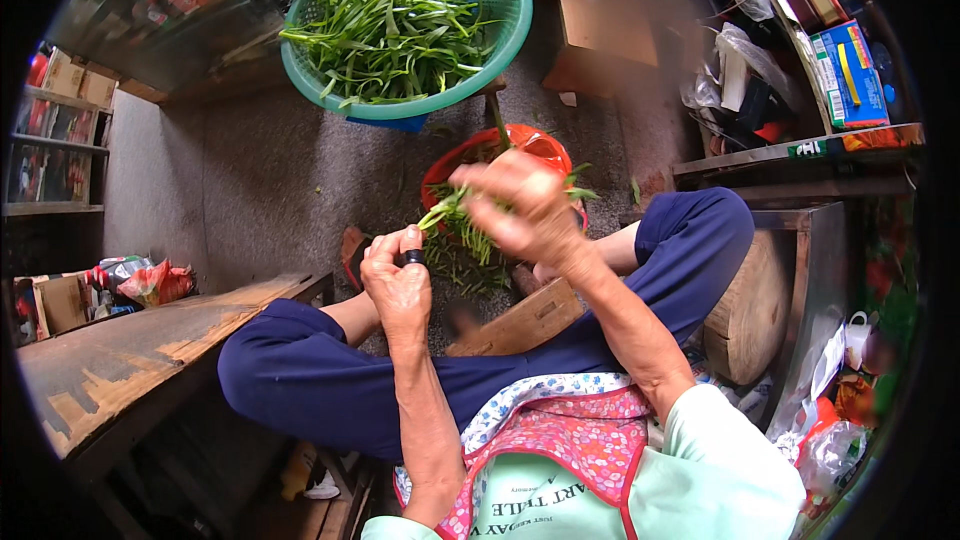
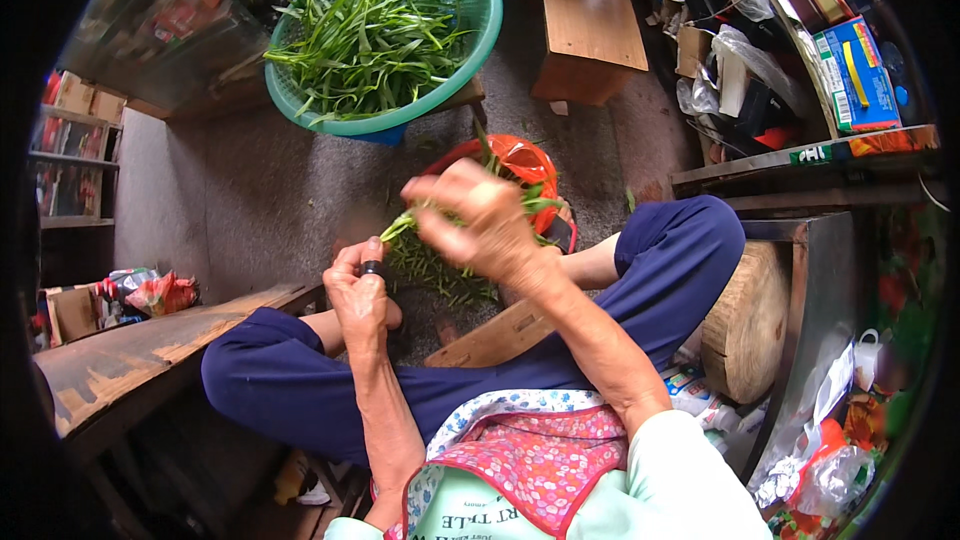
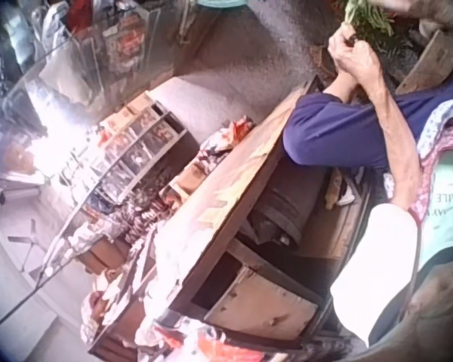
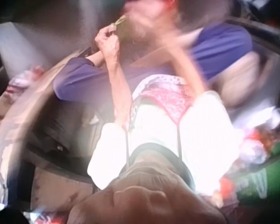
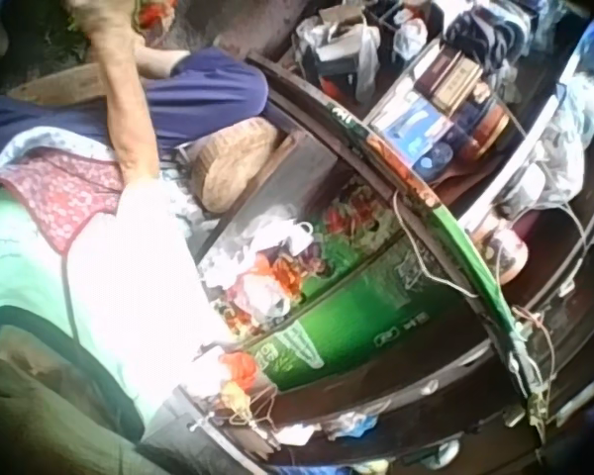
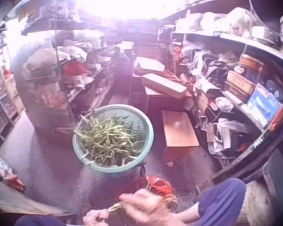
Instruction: The person sits cross-legged on the floor and trims green leafy vegetables by hand. They pick up stems from a red bag, snap off the ends, and place the trimmed pieces into a green colander. The process is repetitive and continues throughout the clip.
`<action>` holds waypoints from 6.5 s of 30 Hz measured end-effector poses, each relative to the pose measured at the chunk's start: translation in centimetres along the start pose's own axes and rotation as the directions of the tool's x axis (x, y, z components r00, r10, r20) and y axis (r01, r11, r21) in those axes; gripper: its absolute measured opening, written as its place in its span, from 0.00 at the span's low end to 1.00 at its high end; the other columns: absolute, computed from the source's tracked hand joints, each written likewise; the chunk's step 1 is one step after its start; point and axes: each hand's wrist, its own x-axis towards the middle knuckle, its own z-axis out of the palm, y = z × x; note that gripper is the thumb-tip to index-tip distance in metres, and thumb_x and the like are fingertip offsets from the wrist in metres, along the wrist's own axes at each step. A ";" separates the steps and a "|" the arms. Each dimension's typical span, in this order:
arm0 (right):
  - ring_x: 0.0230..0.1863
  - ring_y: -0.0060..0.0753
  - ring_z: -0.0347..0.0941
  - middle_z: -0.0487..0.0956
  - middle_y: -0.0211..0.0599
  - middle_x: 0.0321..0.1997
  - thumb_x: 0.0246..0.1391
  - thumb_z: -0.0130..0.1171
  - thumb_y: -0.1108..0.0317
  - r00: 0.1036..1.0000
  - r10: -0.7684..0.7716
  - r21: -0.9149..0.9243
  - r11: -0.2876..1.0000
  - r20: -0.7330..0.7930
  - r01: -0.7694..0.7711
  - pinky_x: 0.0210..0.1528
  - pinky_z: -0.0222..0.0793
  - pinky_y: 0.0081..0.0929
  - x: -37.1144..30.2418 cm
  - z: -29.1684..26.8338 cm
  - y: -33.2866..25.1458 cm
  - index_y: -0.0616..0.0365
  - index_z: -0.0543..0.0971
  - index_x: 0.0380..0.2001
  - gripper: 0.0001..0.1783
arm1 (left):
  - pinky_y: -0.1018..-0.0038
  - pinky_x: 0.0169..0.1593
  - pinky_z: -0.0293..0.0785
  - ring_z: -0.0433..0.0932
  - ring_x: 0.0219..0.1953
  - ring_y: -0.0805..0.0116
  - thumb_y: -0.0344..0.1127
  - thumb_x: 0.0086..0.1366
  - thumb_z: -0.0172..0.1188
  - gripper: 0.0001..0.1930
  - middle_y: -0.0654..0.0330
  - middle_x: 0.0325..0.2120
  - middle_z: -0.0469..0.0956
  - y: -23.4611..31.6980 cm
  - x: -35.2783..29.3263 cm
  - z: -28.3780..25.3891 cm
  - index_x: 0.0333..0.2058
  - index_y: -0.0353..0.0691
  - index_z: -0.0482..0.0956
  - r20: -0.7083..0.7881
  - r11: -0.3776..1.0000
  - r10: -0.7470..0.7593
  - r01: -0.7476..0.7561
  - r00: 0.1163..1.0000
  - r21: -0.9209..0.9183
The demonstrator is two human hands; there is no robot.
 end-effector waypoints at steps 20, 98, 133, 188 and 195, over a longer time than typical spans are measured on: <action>0.21 0.20 0.73 0.77 0.38 0.19 0.44 0.63 0.74 0.879 0.477 0.415 0.796 0.017 -0.440 0.24 0.69 0.24 3.4 3.6 -2.1 0.64 0.82 0.21 0.04 | 0.74 0.40 0.69 0.73 0.32 0.69 0.26 0.64 0.60 0.06 0.60 0.27 0.76 2.5 1.0 -0.7 0.28 0.30 0.81 -0.150 0.973 0.091 -0.120 0.984 -0.197; 0.21 0.35 0.73 0.70 0.33 0.22 0.38 0.67 0.71 0.989 -0.100 -0.026 0.994 0.108 0.103 0.22 0.71 0.31 3.2 1.9 -1.1 0.56 0.77 0.22 0.07 | 0.83 0.33 0.60 0.67 0.28 0.83 0.26 0.66 0.61 0.05 0.69 0.27 0.74 3.8 1.3 -0.5 0.37 0.32 0.84 0.203 0.825 -0.046 0.152 0.978 -0.545; 0.34 0.47 0.81 0.83 0.49 0.31 0.51 0.56 0.69 0.745 0.645 -0.282 0.756 0.170 -0.590 0.40 0.76 0.38 -5.8 1.8 7.4 0.61 0.84 0.32 0.11 | 0.83 0.27 0.58 0.65 0.22 0.83 0.28 0.59 0.60 0.09 0.69 0.22 0.75 -0.3 2.5 2.4 0.37 0.31 0.85 0.128 0.802 -0.180 0.221 0.975 -0.555; 0.26 0.28 0.76 0.77 0.44 0.45 0.47 0.65 0.73 0.931 0.132 0.139 0.986 -0.340 -0.089 0.23 0.69 0.20 7.5 -1.8 -4.1 0.64 0.77 0.27 0.07 | 0.82 0.26 0.64 0.67 0.19 0.81 0.31 0.64 0.61 0.08 0.67 0.22 0.77 -4.6 -1.4 4.5 0.35 0.34 0.85 0.293 0.725 -0.541 0.614 0.788 -0.313; 0.36 0.35 0.82 0.81 0.47 0.44 0.55 0.63 0.65 0.986 0.057 -0.112 0.991 -0.156 -0.075 0.39 0.78 0.29 11.1 -2.4 3.0 0.65 0.82 0.38 0.13 | 0.83 0.27 0.68 0.71 0.23 0.77 0.29 0.65 0.58 0.05 0.56 0.32 0.82 -4.0 0.2 0.3 0.34 0.37 0.81 0.297 0.594 -0.482 0.557 0.824 -0.581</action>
